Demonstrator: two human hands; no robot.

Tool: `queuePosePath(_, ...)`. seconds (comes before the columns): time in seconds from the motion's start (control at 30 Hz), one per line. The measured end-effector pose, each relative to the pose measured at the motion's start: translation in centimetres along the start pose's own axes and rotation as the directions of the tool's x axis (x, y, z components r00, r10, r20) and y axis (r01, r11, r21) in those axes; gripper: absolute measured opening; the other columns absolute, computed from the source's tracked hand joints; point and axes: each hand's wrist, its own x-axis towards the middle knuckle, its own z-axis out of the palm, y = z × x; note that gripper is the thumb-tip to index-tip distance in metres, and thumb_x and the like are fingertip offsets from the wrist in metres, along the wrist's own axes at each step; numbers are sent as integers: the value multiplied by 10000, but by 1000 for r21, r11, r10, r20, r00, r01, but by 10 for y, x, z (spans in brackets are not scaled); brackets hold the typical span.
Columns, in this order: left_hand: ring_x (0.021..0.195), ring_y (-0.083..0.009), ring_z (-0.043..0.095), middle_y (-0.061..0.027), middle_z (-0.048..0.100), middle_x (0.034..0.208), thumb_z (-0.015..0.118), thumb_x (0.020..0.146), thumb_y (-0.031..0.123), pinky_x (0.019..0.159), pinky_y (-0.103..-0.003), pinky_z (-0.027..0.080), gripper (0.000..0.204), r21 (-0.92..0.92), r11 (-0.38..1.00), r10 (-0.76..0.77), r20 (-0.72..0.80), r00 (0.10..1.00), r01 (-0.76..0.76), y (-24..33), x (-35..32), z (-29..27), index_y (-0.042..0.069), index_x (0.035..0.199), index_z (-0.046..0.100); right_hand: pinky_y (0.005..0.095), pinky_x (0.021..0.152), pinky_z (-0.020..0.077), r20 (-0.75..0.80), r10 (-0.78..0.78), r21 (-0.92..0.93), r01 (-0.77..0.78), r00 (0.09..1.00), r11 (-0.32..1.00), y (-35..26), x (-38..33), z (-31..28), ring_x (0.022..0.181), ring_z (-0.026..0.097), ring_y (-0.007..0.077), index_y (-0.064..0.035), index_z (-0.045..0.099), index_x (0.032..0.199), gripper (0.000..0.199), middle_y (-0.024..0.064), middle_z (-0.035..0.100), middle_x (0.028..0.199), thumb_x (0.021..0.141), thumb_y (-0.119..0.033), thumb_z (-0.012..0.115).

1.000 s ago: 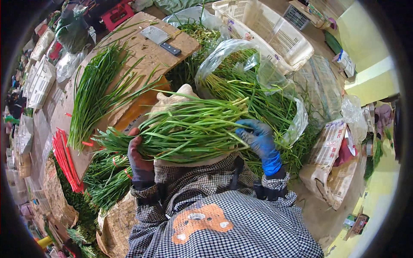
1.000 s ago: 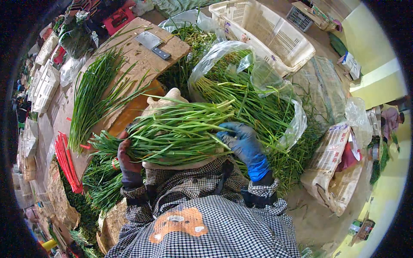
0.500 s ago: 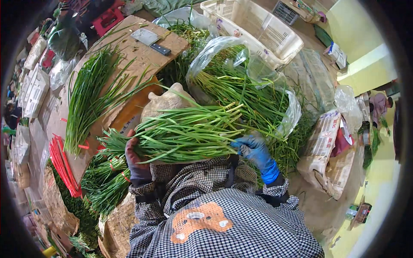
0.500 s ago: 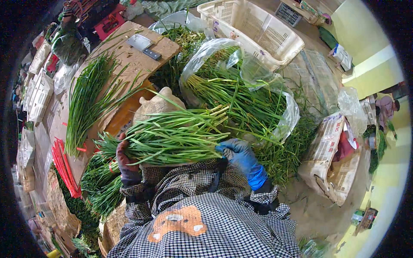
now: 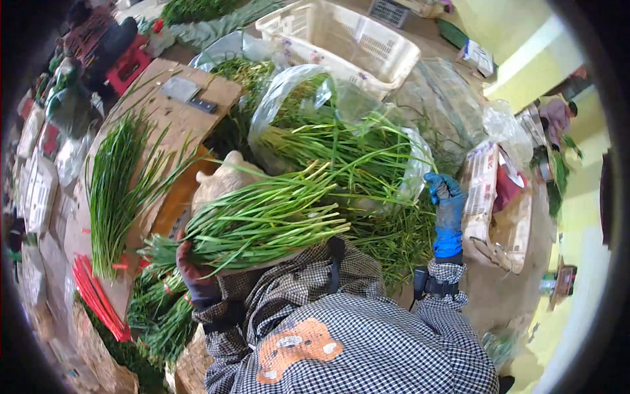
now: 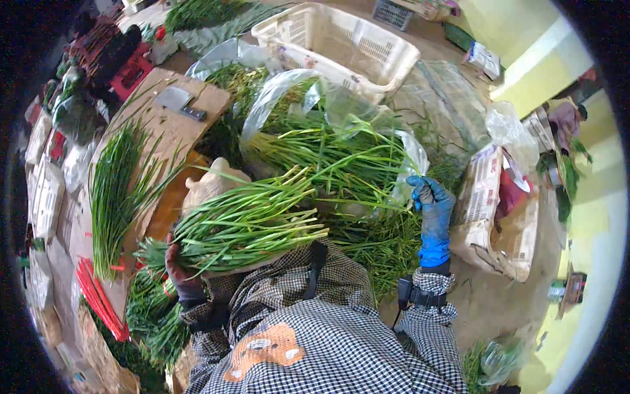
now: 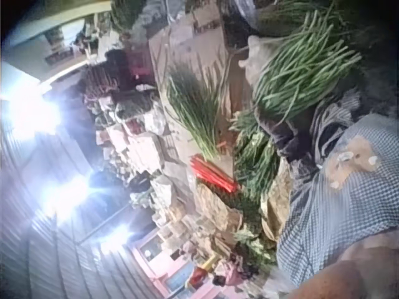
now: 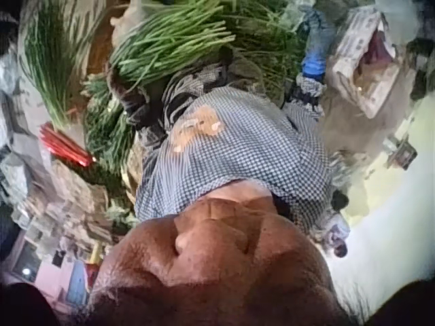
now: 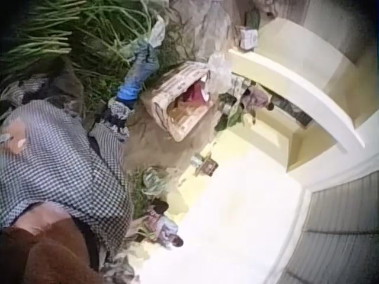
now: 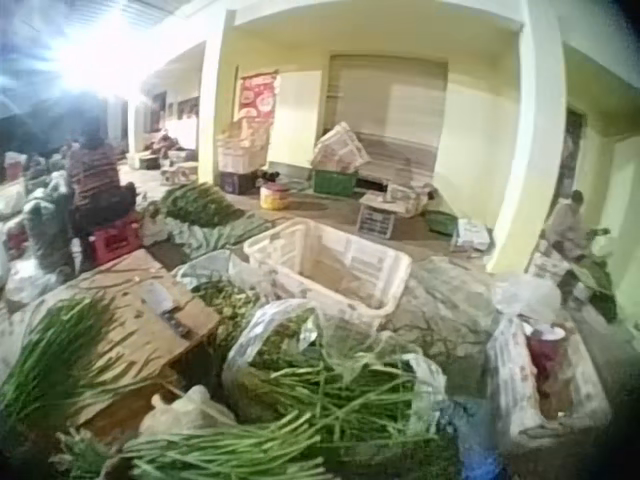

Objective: The person picks through bunches of leeks by hand to remove debris, trims the ends with a cleaver on a wooden surface, and organizes them into piles and containers.

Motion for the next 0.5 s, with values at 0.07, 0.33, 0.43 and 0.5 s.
queuePosePath(0.07, 996, -240, 552, -133, 561, 1117, 518, 785, 121, 883, -386, 447, 475, 19, 1000, -8, -6, 1000, 8, -1, 3, -3, 36, 1244, 436, 174, 487, 331, -77, 2, -26, -4, 997, 1000, -8, -2, -6, 561, 432, 34, -29, 664, 906, 209, -24, 565, 682, 852, -216, 589)
queuePosePath(0.33, 1025, -247, 535, -132, 548, 1143, 505, 775, 131, 905, -381, 426, 495, 47, 999, 1, -10, 1000, 0, 3, 2, -6, 16, 1251, 431, 255, 653, 456, -256, -56, -457, -70, 965, 887, 44, -5, -138, 743, 566, 143, -14, 587, 1087, 311, 71, 615, 857, 809, -149, 617)
queuePosePath(0.43, 946, -236, 573, -133, 582, 1073, 520, 772, 113, 843, -376, 474, 501, 5, 1000, -29, -1, 1000, 29, 3, 6, -4, 42, 1257, 416, 328, 861, 441, -146, 49, -887, -153, 988, 435, 54, -24, -150, 1021, 556, 247, -25, 486, 1222, 487, 177, 523, 1187, 777, -166, 625)
queuePosePath(0.5, 945, -242, 572, -136, 580, 1075, 520, 776, 114, 848, -376, 471, 481, 8, 999, -53, -58, 997, 53, 2, 5, -4, 38, 1242, 427, 334, 866, 437, -34, 38, -834, -49, 999, 549, 72, -31, -131, 1014, 563, 247, -48, 489, 1227, 500, 170, 529, 1184, 775, -205, 635)
